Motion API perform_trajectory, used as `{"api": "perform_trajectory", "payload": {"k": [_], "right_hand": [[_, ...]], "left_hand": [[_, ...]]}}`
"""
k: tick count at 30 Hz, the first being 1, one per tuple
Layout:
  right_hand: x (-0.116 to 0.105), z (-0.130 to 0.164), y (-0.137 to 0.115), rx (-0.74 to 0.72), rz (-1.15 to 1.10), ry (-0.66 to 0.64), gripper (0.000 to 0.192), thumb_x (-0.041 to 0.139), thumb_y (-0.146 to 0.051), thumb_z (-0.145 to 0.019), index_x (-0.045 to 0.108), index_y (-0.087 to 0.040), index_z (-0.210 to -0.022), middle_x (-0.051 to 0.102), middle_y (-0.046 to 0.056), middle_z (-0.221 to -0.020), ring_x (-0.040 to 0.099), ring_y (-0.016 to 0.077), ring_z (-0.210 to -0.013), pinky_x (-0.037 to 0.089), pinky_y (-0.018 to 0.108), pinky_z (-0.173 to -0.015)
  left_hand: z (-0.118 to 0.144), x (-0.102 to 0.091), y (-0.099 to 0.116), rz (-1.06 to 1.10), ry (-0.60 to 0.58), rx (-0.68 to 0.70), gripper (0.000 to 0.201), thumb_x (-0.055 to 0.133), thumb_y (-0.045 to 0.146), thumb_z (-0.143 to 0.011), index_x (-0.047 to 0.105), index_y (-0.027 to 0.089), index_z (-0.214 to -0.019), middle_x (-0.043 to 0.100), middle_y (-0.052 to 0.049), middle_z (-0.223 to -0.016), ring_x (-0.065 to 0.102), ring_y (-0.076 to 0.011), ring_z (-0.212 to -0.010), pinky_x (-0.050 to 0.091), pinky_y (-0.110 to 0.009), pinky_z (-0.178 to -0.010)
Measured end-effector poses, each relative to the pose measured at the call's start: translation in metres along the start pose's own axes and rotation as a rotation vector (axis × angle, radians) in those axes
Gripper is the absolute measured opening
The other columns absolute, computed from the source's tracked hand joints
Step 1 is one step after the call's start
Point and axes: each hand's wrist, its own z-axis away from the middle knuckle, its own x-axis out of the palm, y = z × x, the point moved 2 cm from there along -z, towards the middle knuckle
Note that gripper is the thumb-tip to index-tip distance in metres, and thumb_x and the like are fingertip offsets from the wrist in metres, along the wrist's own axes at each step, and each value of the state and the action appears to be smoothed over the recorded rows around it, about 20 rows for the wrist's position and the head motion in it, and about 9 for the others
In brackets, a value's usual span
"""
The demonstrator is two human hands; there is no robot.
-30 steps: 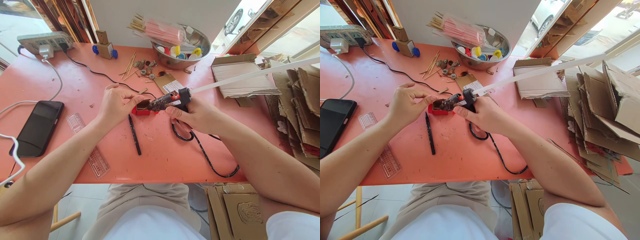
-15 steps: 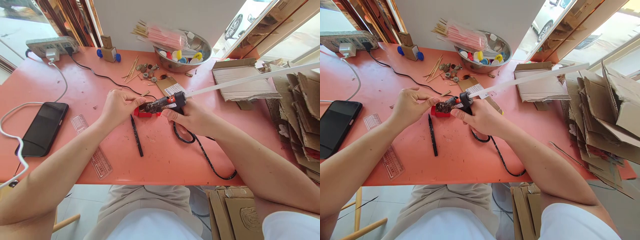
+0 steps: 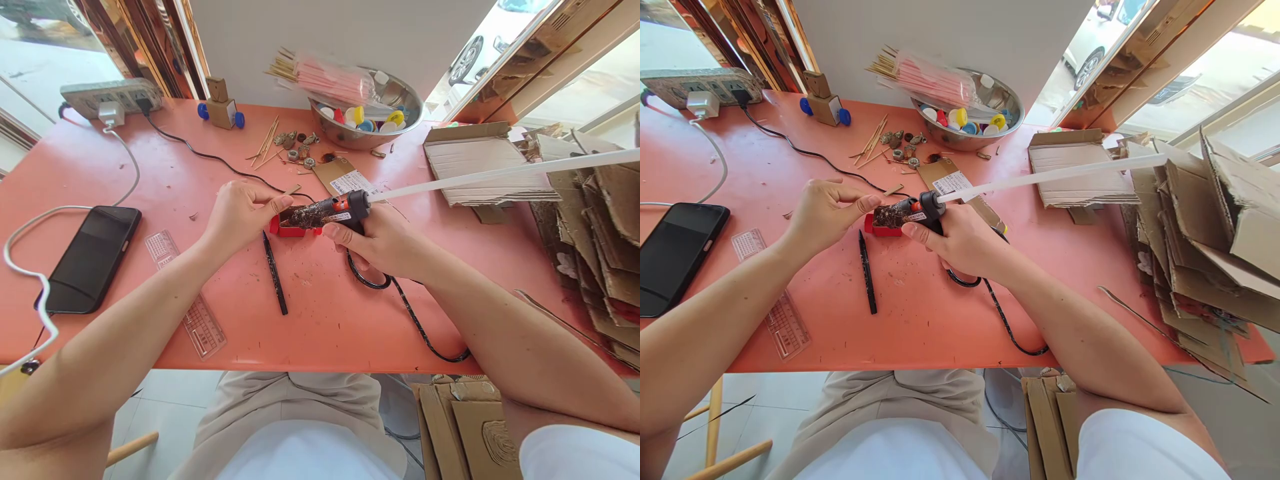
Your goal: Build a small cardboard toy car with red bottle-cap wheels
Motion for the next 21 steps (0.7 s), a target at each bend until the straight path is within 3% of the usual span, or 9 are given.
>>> {"api": "perform_trajectory", "payload": {"k": [5,10,17,21], "right_hand": [[0.0022,0.0014,-0.0018,-0.037,0.095,0.062,0.045,0.061,-0.064,-0.102,0.069,-0.025,-0.082,0.062,0.001,-0.063,0.064,0.0225,-0.071,0.045,0.033,-0.068],[0.0051,0.0029,-0.0018,-0.052,0.155,0.077,0.05,0.057,-0.069,-0.104,0.075,-0.024,-0.095,0.064,0.003,-0.073,0.062,0.0236,-0.077,0.043,0.033,-0.072],[0.0058,0.0037,-0.0015,-0.072,0.139,0.091,0.044,0.058,-0.063,-0.105,0.076,-0.023,-0.096,0.067,0.004,-0.075,0.063,0.0236,-0.077,0.044,0.033,-0.073],[0.0072,0.0031,-0.0016,-0.058,0.149,0.08,0.05,0.057,-0.069,-0.105,0.077,-0.024,-0.101,0.069,0.005,-0.077,0.066,0.026,-0.081,0.044,0.034,-0.073]], "left_hand": [[-0.0012,0.0,-0.0017,0.03,-0.007,-0.032,0.032,0.075,0.044,-0.093,0.084,0.026,-0.068,0.076,-0.002,-0.064,0.069,-0.0231,-0.069,0.054,-0.036,-0.064],[-0.0018,0.0002,-0.0011,0.043,-0.012,-0.043,0.026,0.076,0.043,-0.093,0.087,0.028,-0.075,0.076,-0.001,-0.063,0.069,-0.0224,-0.067,0.052,-0.035,-0.061],[-0.0013,-0.0001,0.0009,0.062,-0.015,-0.048,0.028,0.075,0.041,-0.093,0.086,0.027,-0.072,0.08,-0.002,-0.069,0.072,-0.0233,-0.071,0.053,-0.035,-0.062],[-0.0007,-0.0002,0.002,0.073,-0.02,-0.055,0.027,0.075,0.041,-0.094,0.086,0.027,-0.074,0.081,-0.002,-0.071,0.076,-0.0245,-0.075,0.056,-0.035,-0.065]]}}
